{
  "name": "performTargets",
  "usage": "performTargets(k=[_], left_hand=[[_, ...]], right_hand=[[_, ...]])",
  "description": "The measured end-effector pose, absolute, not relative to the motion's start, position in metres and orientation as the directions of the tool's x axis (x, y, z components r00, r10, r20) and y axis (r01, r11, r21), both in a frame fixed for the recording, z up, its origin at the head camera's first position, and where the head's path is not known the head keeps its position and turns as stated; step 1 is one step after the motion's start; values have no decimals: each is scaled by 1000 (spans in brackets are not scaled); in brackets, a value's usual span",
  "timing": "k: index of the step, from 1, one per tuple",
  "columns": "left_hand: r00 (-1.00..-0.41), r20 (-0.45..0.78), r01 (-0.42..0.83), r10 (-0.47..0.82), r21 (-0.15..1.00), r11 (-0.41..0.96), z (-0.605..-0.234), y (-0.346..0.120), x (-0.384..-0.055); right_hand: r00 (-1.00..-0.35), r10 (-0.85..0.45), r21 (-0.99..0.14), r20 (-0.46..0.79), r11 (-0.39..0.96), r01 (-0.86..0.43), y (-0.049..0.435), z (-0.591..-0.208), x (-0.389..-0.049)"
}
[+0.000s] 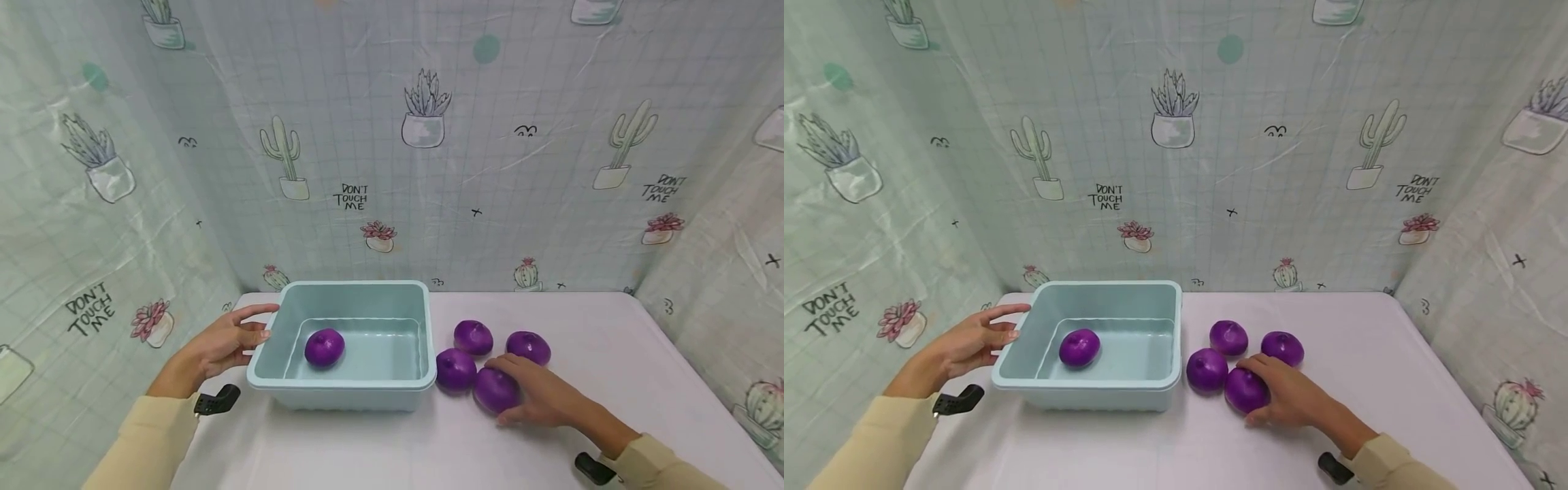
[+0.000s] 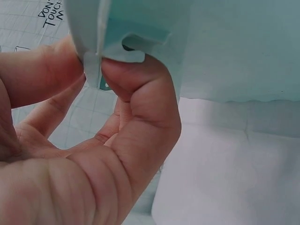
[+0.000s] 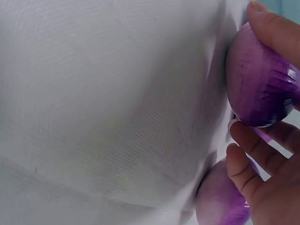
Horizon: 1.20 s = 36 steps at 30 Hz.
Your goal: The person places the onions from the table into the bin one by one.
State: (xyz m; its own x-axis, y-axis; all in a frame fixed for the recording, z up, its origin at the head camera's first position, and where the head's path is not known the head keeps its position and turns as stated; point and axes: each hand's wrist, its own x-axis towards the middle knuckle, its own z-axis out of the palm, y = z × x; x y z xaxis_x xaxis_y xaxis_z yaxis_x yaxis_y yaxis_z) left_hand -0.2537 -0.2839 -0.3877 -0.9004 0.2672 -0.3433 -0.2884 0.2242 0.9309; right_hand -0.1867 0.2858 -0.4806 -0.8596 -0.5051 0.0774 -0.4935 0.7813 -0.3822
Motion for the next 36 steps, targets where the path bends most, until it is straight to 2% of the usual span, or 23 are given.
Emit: performTargets(k=[9,16,24,29,36], left_hand=[[-896,-346,-293,279,932,216,-387,-285,-255],[-896,-344,-290,280,932,218,-385,-285,-254],[-896,-345,-291,279,932,218,-385,-284,-253],[-892,-349,-292,288,930,222,-386,-282,-254],[-900,-346,-283,267,927,247,-385,-283,-254]], right_hand=[[-846,-515,-368,133,767,-525,287,-465,-183],[-853,-505,-392,132,764,-513,292,-452,-185],[-817,-534,-339,217,744,-576,290,-438,-185],[-803,-546,-361,239,718,-596,283,-426,-183],[-744,-611,-389,269,638,-665,253,-395,-195]])
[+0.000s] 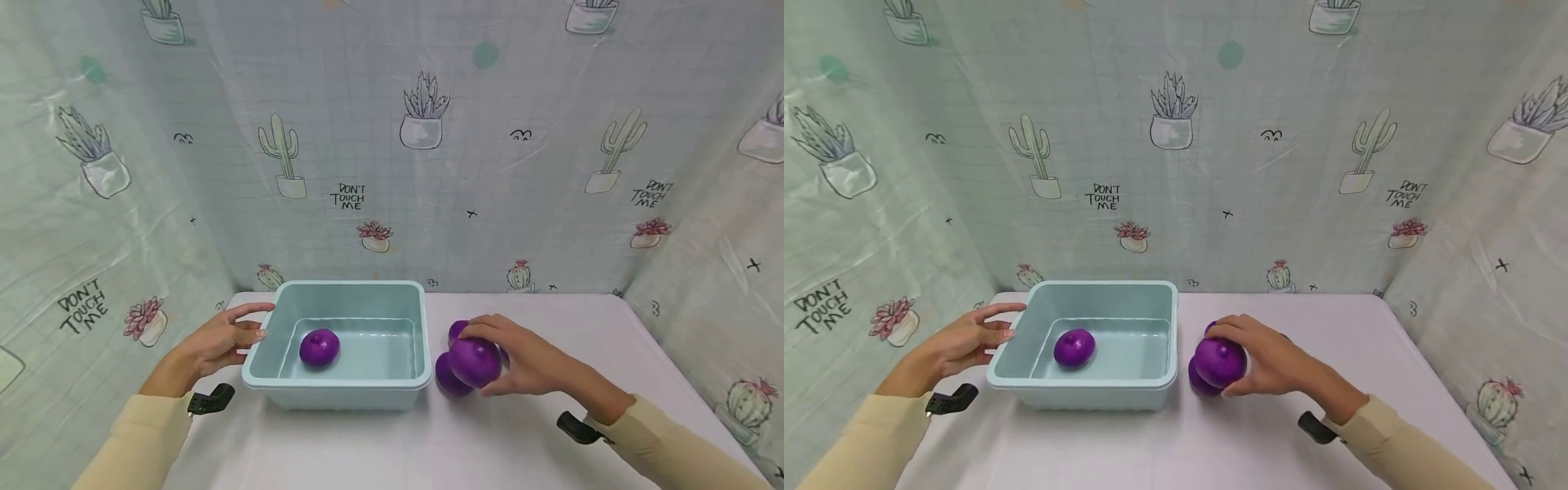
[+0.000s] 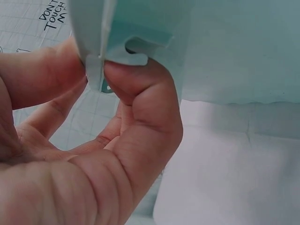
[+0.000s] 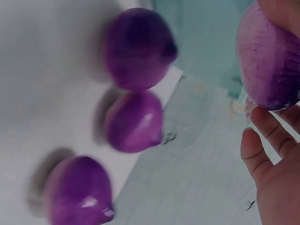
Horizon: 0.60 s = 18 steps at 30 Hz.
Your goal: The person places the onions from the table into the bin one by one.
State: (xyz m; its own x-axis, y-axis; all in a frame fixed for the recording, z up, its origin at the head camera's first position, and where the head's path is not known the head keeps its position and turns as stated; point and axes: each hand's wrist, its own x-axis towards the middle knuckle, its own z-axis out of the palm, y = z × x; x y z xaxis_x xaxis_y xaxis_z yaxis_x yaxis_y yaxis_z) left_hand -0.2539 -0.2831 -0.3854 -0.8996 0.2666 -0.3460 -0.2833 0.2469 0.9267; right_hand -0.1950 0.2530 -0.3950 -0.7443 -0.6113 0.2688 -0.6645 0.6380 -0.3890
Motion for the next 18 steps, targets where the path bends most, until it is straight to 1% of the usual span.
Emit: performTargets(k=[4,8,13,18], left_hand=[[-903,-333,-261,270,927,270,-384,-282,-257],[-908,-333,-263,255,926,271,-383,-281,-259],[-903,-347,-287,254,926,247,-386,-284,-257],[-903,-342,-285,260,930,231,-388,-286,-255]], right_hand=[[-726,-636,-405,262,610,-681,236,-379,-201],[-707,-659,-429,256,578,-694,219,-368,-206],[-682,-691,-441,240,549,-710,200,-360,-212],[-640,-728,-449,248,499,-741,184,-356,-219]])
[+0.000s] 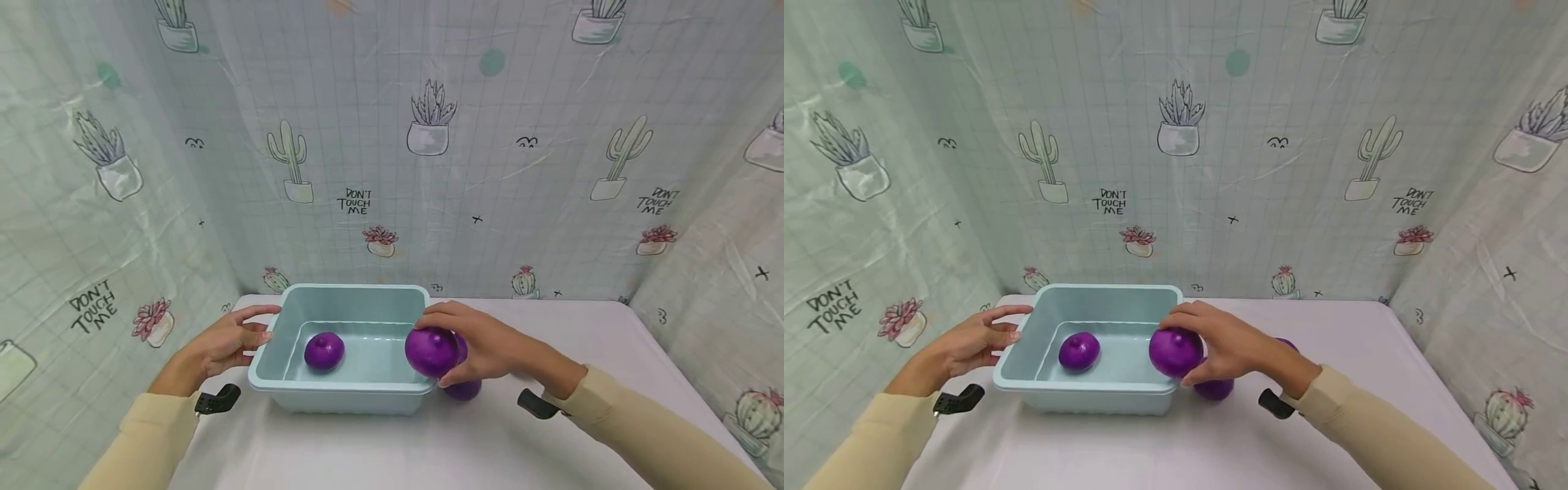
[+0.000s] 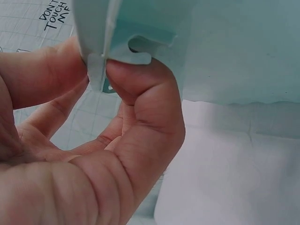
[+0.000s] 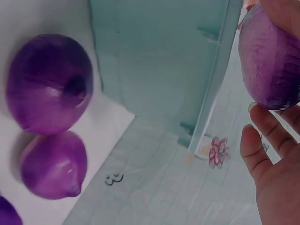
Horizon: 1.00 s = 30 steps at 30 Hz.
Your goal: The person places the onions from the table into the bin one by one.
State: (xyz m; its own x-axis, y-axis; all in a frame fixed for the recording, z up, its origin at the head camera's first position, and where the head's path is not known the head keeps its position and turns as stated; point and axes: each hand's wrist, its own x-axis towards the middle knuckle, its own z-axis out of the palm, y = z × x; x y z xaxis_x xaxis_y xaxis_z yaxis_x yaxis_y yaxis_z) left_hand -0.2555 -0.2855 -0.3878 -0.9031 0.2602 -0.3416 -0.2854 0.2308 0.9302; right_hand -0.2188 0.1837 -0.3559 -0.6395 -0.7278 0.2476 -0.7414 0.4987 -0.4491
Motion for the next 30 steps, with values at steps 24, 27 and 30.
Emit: performTargets(k=[24,27,30], left_hand=[[-917,-329,-272,226,929,251,-391,-284,-252],[-917,-332,-275,218,927,255,-390,-284,-252],[-918,-331,-273,216,926,260,-391,-283,-253]], right_hand=[[-526,-841,-402,126,442,-802,101,-337,-253],[-505,-854,-399,128,422,-814,91,-336,-258],[-485,-865,-405,130,400,-822,81,-334,-263]])
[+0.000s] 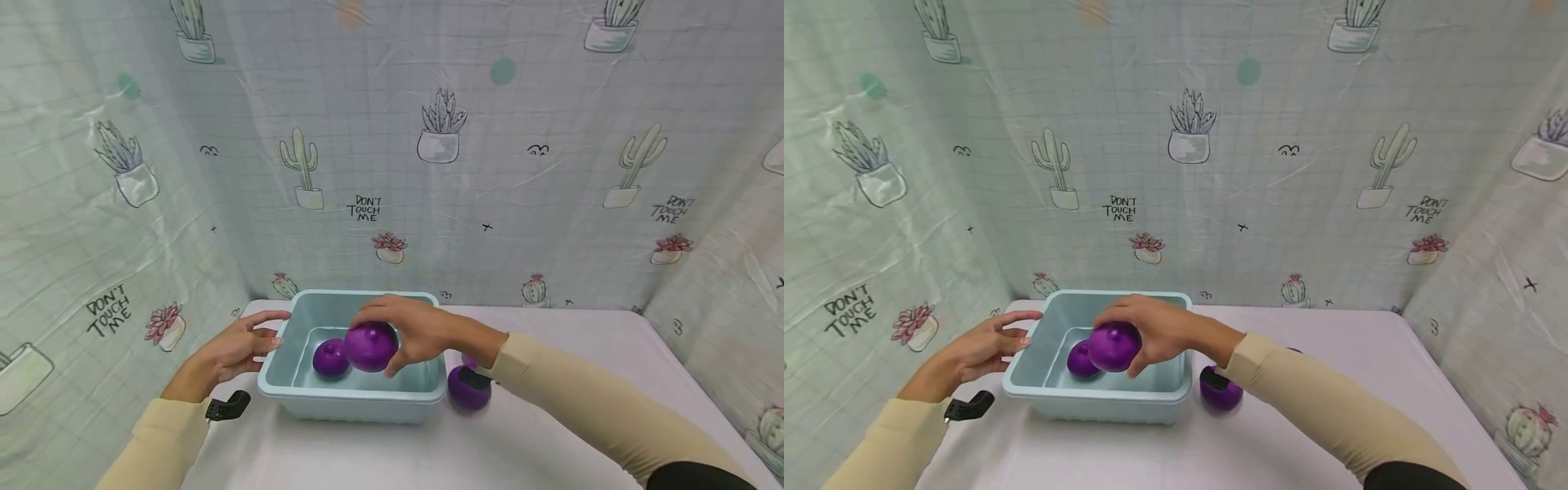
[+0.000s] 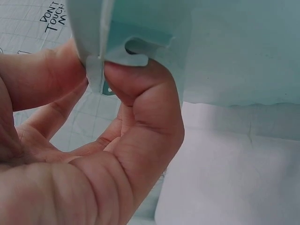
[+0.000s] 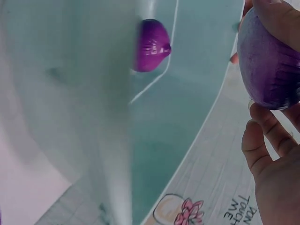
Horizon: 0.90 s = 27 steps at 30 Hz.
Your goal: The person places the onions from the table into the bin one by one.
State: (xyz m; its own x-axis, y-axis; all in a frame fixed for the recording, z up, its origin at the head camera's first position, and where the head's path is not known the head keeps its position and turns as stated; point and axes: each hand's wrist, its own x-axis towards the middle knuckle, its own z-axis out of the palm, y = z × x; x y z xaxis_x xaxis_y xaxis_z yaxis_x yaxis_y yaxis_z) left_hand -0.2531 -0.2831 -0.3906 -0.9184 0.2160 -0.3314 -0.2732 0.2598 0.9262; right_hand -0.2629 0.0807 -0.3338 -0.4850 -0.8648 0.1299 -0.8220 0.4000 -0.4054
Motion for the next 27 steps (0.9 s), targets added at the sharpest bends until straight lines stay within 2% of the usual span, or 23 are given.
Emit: performTargets(k=[5,19,27], left_hand=[[-920,-331,-272,209,924,269,-391,-282,-252],[-914,-347,-294,209,924,246,-388,-282,-252],[-916,-346,-292,204,922,254,-389,-282,-253]], right_hand=[[-452,-882,-413,130,367,-834,64,-331,-270],[-442,-891,-442,99,359,-822,22,-342,-285],[-435,-899,-422,58,373,-826,3,-355,-293]])
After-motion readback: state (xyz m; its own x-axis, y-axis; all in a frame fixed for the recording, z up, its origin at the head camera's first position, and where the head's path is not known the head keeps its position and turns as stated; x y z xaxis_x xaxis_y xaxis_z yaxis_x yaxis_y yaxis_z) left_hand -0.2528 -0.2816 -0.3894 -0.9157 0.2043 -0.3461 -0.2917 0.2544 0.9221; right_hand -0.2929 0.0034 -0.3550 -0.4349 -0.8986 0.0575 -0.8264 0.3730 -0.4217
